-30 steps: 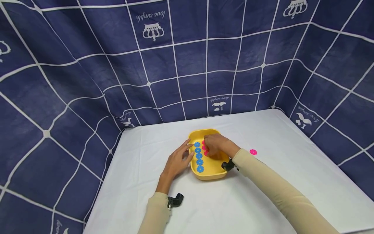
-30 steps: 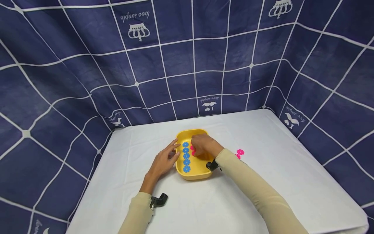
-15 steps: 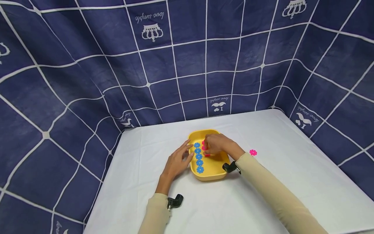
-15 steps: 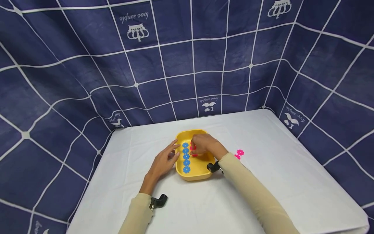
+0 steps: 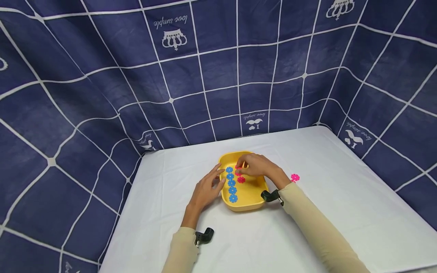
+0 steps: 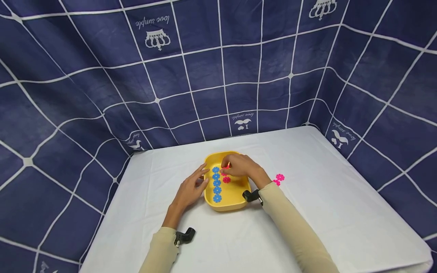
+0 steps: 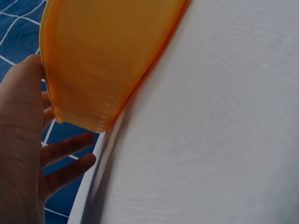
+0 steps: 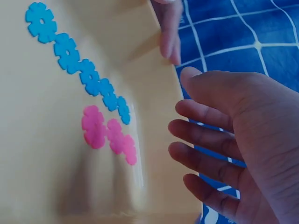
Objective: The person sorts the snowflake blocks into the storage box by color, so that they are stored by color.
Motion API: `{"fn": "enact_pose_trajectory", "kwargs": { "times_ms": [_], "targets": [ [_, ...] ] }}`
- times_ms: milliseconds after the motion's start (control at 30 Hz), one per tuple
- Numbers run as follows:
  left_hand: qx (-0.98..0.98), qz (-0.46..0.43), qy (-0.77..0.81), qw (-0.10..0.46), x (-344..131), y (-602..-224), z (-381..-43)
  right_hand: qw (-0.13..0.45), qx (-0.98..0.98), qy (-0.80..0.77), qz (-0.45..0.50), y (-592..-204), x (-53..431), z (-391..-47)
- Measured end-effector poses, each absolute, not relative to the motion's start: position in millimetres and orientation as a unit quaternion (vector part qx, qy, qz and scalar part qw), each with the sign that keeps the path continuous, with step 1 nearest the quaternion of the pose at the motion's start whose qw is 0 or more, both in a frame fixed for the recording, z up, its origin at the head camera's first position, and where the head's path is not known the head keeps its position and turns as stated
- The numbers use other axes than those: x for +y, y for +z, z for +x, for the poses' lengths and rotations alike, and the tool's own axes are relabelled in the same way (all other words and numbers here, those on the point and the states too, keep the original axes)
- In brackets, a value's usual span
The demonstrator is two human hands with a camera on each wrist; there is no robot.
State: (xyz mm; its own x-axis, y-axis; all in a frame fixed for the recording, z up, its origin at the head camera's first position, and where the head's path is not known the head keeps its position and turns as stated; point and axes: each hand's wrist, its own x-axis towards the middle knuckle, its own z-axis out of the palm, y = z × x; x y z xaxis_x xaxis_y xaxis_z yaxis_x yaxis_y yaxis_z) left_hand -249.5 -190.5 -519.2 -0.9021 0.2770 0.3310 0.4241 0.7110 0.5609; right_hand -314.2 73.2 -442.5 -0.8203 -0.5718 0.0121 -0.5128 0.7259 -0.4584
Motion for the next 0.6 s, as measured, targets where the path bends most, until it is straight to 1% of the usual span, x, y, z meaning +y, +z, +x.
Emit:
{"fn": "enact_pose_trajectory", "kwargs": {
  "times_ms": [300,600],
  "targets": [
    [-0.921,-0.187,-0.323,0.114,-189,-521,-249,0.039,0.911,-0.291,-0.289,-447,95,-312],
    [-0.921,-0.186,-0.323,0.115,-190,-521,-249,0.007,0.909,-0.309,-0.279,-451,109,-305]
  ]
}}
